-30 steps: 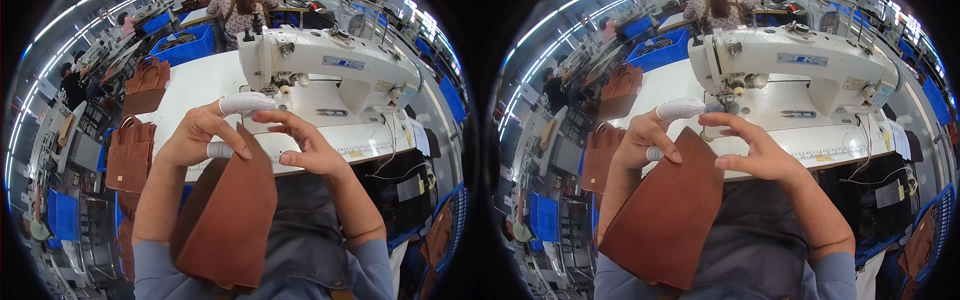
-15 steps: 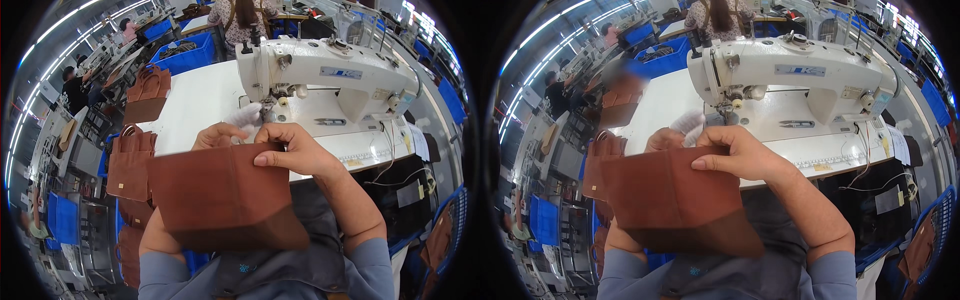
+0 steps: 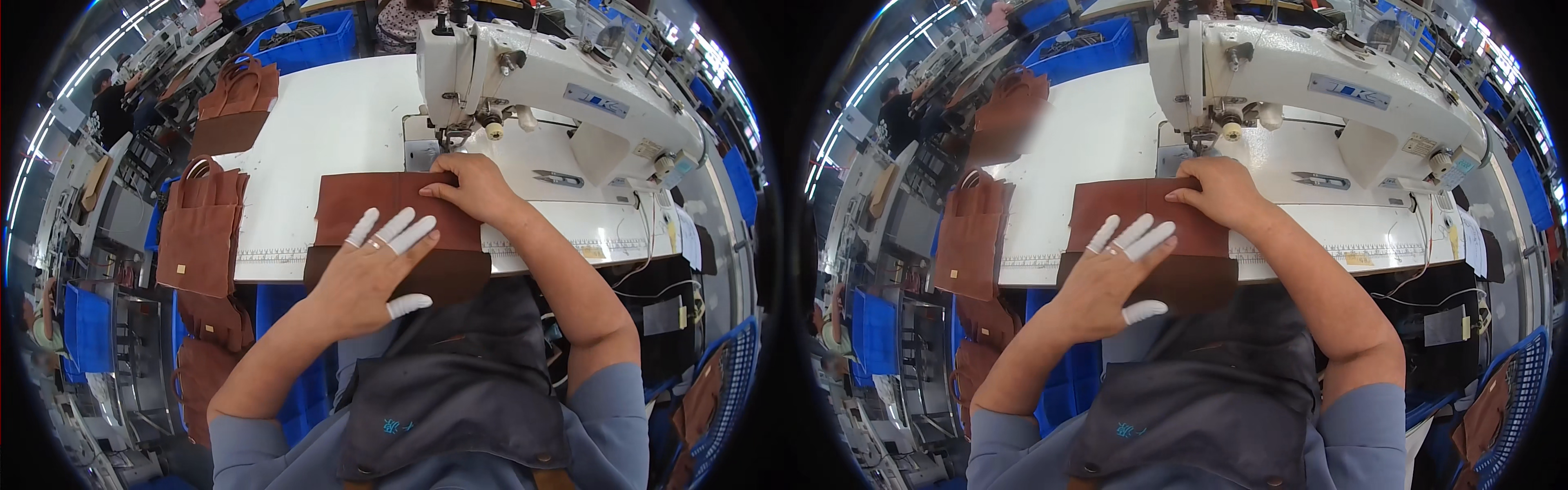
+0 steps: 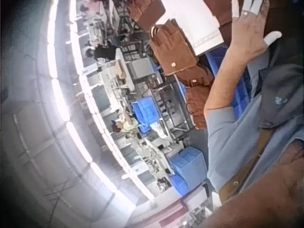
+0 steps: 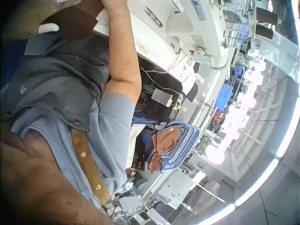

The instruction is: Sewing and assembling pieces of a leather bag using an industrial sewing machine.

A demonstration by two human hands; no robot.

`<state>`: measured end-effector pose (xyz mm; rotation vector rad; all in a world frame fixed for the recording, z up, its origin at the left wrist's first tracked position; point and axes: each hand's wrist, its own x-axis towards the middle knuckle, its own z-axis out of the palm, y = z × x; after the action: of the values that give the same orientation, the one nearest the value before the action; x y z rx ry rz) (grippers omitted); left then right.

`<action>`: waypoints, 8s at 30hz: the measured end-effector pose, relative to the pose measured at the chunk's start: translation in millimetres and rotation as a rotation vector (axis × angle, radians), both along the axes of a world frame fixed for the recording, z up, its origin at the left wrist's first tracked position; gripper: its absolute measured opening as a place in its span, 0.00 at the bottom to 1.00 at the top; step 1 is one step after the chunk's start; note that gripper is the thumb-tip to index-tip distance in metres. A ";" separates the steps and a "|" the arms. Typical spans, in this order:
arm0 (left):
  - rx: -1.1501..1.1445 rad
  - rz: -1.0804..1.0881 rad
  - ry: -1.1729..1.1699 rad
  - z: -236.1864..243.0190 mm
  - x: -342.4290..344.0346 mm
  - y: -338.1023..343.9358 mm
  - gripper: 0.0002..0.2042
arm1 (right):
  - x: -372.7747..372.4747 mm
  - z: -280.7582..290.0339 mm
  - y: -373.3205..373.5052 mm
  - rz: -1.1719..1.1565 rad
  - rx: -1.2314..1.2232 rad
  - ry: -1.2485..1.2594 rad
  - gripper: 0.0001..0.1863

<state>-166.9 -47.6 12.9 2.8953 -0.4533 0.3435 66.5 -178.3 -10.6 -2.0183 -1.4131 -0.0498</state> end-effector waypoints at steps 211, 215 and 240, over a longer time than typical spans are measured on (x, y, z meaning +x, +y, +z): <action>0.113 0.093 -0.449 31.3 -25.1 -37.4 0.06 | -77.6 63.5 -77.4 0.592 -0.545 0.512 0.23; 0.267 0.074 -0.631 3.9 -47.9 -34.7 0.08 | -81.7 58.6 -85.0 0.551 -0.347 0.566 0.20; 0.042 -0.064 -0.353 -37.0 -55.4 -39.2 0.20 | -103.0 72.6 -93.3 0.437 -0.427 0.813 0.20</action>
<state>-222.3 -86.9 -24.1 2.8554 -0.6115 0.8501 -36.4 -271.6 62.0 -1.6525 -1.3193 1.2045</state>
